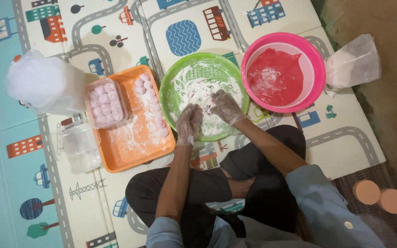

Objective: A person wearing gloves coats small pink dough balls in white powder and transfers them between trays and bowls.

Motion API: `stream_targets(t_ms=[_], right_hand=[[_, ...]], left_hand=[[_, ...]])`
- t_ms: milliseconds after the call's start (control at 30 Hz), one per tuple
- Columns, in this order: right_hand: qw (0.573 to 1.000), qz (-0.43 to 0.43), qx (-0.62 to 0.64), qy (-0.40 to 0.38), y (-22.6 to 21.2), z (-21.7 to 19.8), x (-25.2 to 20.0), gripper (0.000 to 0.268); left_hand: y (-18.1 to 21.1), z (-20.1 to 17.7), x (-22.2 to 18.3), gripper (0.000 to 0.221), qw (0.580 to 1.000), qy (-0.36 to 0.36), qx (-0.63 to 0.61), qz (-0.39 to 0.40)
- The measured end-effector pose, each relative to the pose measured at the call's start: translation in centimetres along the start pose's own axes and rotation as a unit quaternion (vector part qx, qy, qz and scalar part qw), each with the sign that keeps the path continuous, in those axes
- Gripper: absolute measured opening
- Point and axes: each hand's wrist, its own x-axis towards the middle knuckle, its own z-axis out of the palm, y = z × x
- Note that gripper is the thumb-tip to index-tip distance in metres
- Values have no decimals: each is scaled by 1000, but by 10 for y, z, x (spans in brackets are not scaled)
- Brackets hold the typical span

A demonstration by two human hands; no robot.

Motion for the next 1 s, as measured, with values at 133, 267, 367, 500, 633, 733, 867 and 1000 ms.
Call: stream_targets(t_ms=[133,267,367,500,633,733,867,1000], right_hand=[[996,-88,-9,16,-8,-14,8,26],[995,-51,90,16,-3,1,13,13],[995,-24,85,40,6,25,20,19],[993,0,70,98,37,58,27,24],[995,8,76,61,-17,-8,17,25],[996,-38,66,-47,-16,0,15,33],[998,5,59,-37,-36,-16,7,35],[997,39,56,-30,-62,-51,-4,40]], left_hand=[[6,5,-14,31,1000,0,6,-5],[2,-2,-6,31,1000,-10,-8,-4],[2,-3,-6,31,1000,-17,-10,-5],[1,-6,-2,31,1000,-22,-3,-7],[0,-5,3,30,1000,-21,1,-4],[-13,-18,24,29,1000,-20,5,-1],[0,-4,-1,30,1000,-11,-10,2],[-6,-8,11,31,1000,3,-15,5]])
